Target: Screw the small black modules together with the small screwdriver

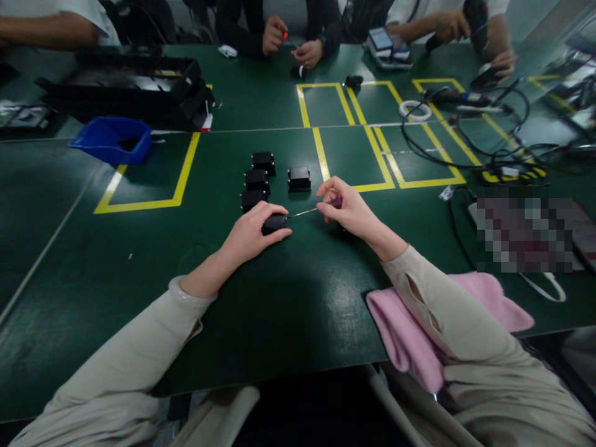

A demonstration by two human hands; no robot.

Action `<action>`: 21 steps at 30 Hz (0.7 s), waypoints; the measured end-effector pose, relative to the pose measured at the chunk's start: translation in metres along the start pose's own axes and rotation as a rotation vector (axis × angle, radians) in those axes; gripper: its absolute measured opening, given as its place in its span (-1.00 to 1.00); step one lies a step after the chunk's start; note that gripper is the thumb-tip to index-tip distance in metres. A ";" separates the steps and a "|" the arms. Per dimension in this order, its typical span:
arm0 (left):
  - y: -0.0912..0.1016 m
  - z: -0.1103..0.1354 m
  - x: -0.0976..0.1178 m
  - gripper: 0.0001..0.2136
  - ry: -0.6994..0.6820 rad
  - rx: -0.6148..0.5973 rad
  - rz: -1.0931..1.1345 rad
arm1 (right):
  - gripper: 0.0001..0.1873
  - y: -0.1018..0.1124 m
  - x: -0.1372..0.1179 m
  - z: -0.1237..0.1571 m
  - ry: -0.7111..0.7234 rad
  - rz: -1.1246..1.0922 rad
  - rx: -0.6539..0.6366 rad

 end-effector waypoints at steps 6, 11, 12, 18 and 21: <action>0.001 -0.001 0.002 -0.65 0.006 -0.003 0.004 | -0.81 -0.005 0.008 0.000 -0.055 -0.084 -0.038; 0.001 0.000 0.001 -0.65 0.004 0.001 0.005 | -0.83 -0.001 0.004 0.000 0.000 0.005 -0.016; 0.001 0.000 0.001 -0.65 0.001 0.002 0.005 | -0.82 0.000 0.003 0.000 0.008 0.020 -0.018; 0.000 0.000 0.001 -0.64 -0.003 0.001 0.005 | -0.75 0.000 0.002 0.000 0.007 0.033 -0.042; 0.001 -0.001 0.002 -0.65 0.009 -0.001 0.007 | -0.79 -0.002 0.005 0.000 -0.014 0.000 -0.031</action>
Point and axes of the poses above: each hand's wrist, its own z-axis away from the middle knuckle, its own y-axis out of the back of the hand, x = y × z, the point moved 5 cm from there along -z, towards the middle knuckle, and after that the axes turned 8 degrees about z, right-handed, at the moved point
